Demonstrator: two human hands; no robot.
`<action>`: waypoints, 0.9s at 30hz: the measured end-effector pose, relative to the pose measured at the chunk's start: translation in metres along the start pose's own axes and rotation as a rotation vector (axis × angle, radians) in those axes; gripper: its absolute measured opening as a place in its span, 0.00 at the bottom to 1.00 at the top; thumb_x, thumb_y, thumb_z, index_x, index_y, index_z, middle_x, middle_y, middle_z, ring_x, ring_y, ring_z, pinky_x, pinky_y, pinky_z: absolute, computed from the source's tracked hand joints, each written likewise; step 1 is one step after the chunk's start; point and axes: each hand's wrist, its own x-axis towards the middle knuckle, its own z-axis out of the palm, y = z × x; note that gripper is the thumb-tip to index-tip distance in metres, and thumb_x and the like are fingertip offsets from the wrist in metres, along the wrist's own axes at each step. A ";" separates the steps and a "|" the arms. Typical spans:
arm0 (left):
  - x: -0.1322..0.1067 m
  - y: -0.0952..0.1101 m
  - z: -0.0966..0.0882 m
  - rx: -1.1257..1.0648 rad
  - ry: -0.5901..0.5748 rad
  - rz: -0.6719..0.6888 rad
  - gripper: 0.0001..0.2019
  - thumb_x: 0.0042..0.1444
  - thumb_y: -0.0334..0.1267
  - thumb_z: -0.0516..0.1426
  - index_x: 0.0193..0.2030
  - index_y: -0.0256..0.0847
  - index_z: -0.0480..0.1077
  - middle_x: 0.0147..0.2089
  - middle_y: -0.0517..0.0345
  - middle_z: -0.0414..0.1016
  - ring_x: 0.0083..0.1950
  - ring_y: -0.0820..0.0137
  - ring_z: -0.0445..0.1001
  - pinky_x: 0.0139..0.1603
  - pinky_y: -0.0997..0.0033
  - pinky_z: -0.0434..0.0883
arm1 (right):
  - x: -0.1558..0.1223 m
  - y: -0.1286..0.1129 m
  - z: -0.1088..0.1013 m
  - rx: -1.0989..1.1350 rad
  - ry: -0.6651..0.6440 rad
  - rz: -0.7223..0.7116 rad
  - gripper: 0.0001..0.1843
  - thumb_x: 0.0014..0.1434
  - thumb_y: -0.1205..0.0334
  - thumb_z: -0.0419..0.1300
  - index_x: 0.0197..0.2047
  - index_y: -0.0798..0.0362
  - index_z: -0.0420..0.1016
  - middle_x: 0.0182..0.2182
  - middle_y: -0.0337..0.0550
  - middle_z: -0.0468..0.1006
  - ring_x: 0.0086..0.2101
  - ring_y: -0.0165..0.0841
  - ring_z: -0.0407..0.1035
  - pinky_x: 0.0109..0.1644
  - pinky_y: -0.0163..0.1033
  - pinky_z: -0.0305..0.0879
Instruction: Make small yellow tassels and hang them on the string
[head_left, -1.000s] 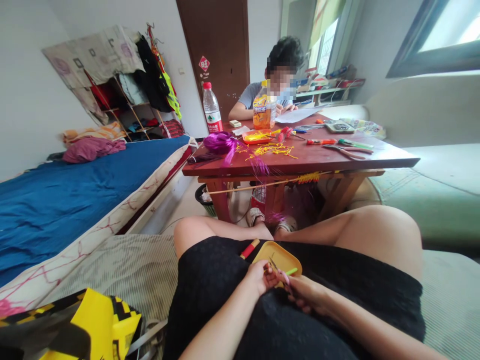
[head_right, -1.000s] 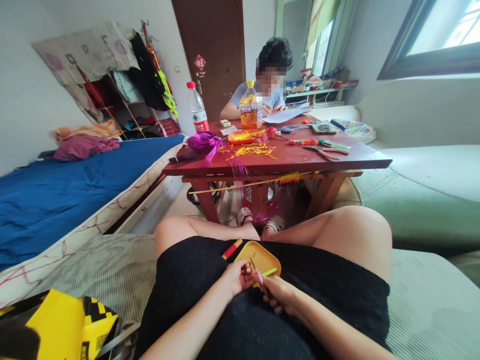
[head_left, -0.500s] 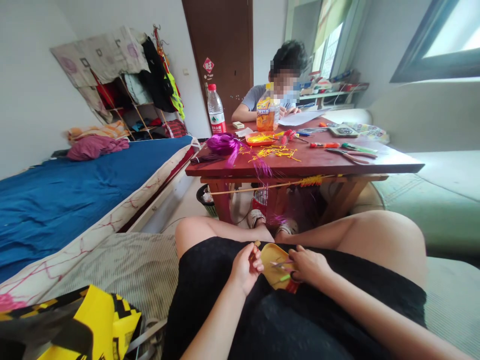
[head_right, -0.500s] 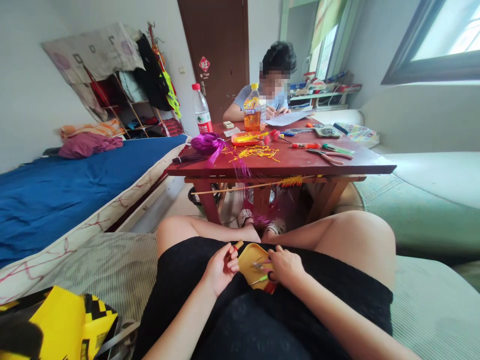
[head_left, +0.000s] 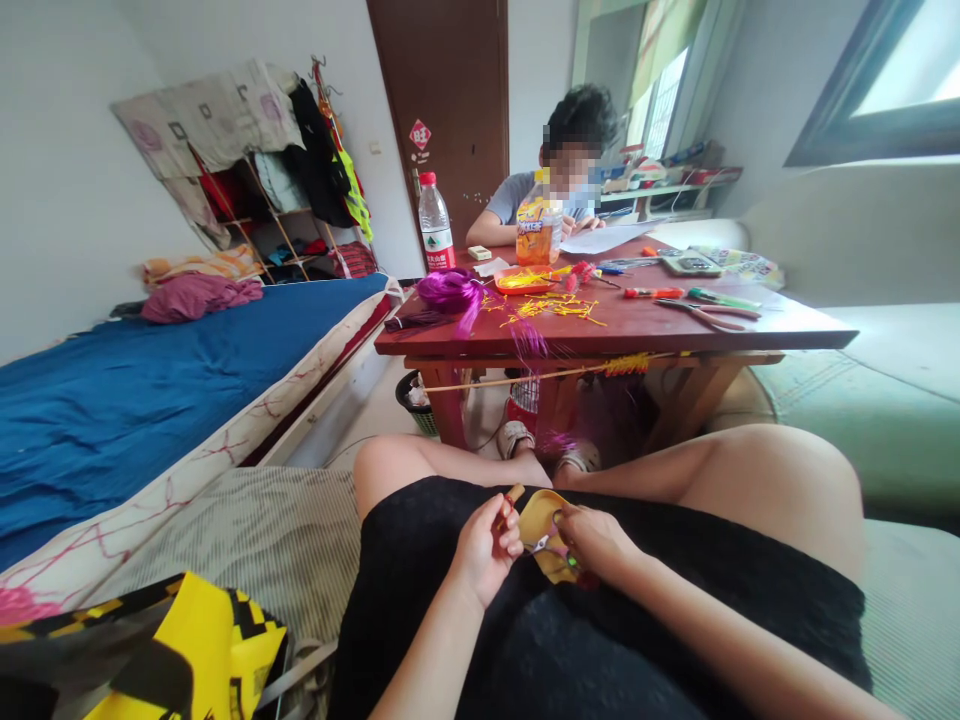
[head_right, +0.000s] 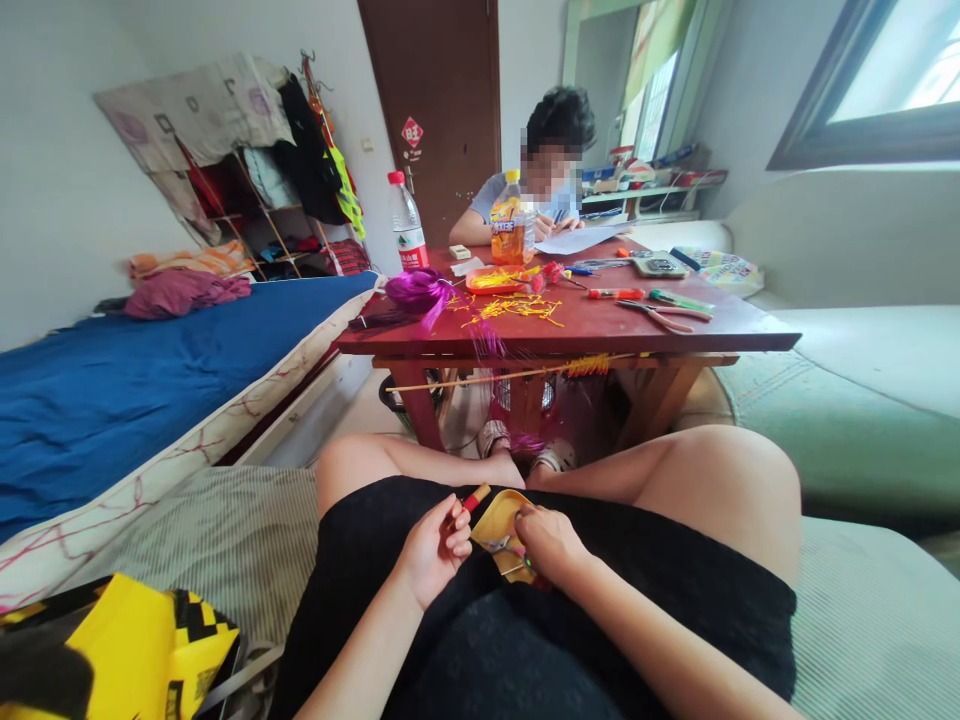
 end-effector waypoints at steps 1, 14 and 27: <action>0.000 -0.001 0.000 0.001 0.003 -0.001 0.13 0.53 0.36 0.55 0.21 0.36 0.58 0.18 0.67 0.58 0.14 0.85 0.50 0.16 0.84 0.49 | -0.001 0.000 0.003 0.004 -0.027 -0.011 0.11 0.60 0.60 0.55 0.45 0.54 0.69 0.44 0.44 0.72 0.40 0.34 0.69 0.43 0.45 0.67; -0.012 0.003 0.006 0.042 -0.048 0.016 0.13 0.50 0.37 0.58 0.21 0.36 0.58 0.19 0.67 0.59 0.15 0.85 0.50 0.17 0.84 0.49 | -0.032 0.004 -0.007 0.228 0.047 -0.064 0.05 0.56 0.66 0.57 0.36 0.58 0.72 0.38 0.48 0.74 0.41 0.39 0.68 0.45 0.47 0.63; -0.066 -0.009 0.040 0.155 -0.236 -0.056 0.16 0.48 0.43 0.60 0.21 0.36 0.60 0.18 0.65 0.59 0.15 0.84 0.50 0.18 0.80 0.48 | -0.082 -0.048 -0.034 1.708 0.102 0.040 0.29 0.50 0.34 0.51 0.27 0.56 0.72 0.20 0.36 0.67 0.23 0.28 0.59 0.28 0.34 0.56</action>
